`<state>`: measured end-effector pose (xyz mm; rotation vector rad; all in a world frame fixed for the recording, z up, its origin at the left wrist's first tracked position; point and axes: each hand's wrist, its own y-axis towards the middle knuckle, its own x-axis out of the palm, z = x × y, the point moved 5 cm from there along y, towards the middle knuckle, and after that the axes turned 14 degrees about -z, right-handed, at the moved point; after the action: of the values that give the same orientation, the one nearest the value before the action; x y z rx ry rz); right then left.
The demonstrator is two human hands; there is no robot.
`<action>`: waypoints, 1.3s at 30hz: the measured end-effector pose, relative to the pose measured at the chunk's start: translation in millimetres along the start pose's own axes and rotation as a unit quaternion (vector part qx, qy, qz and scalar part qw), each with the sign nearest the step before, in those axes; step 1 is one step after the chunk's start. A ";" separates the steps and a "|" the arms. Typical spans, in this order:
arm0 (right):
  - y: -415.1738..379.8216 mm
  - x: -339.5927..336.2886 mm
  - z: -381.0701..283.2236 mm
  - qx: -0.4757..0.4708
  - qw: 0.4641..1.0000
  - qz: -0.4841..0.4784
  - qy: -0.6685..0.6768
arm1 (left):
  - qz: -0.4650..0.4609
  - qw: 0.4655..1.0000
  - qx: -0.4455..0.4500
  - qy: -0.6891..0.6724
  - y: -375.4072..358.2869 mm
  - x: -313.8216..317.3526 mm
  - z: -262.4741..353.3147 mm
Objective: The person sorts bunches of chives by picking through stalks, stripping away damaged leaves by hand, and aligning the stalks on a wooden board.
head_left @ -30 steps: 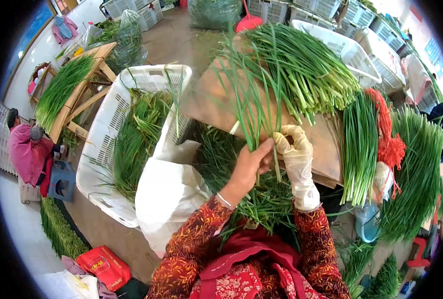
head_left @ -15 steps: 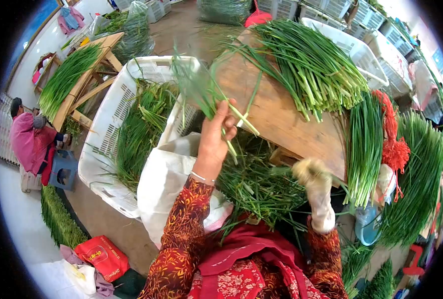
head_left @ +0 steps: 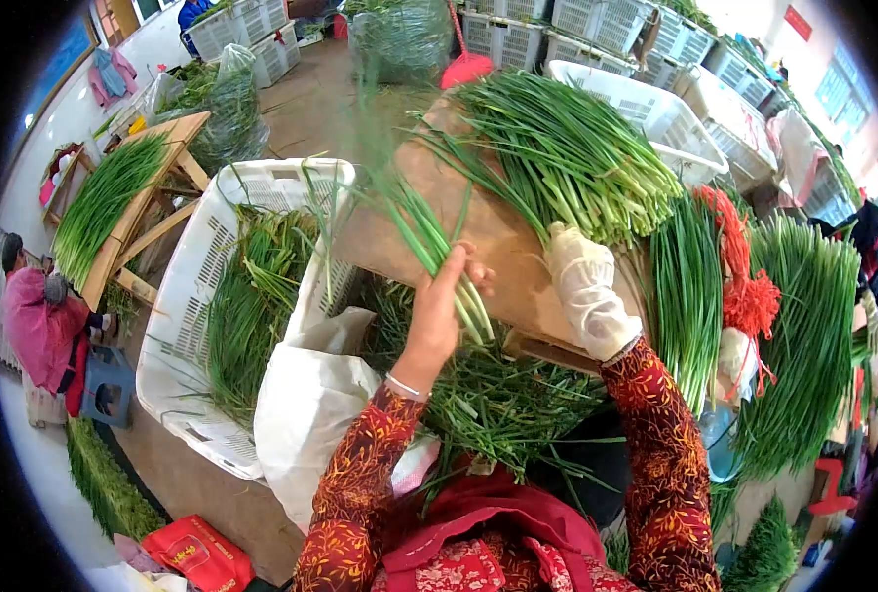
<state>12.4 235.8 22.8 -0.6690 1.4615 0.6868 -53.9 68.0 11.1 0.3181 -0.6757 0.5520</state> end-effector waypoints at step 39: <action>-95.8 -7.8 -21.8 -0.104 0.788 -0.178 0.581 | -0.049 0.996 -0.014 0.075 -16.9 5.5 -9.9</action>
<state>71.5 157.1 29.5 -1.6811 2.2732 0.0564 -35.6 60.8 5.7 0.2796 -0.5198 0.4676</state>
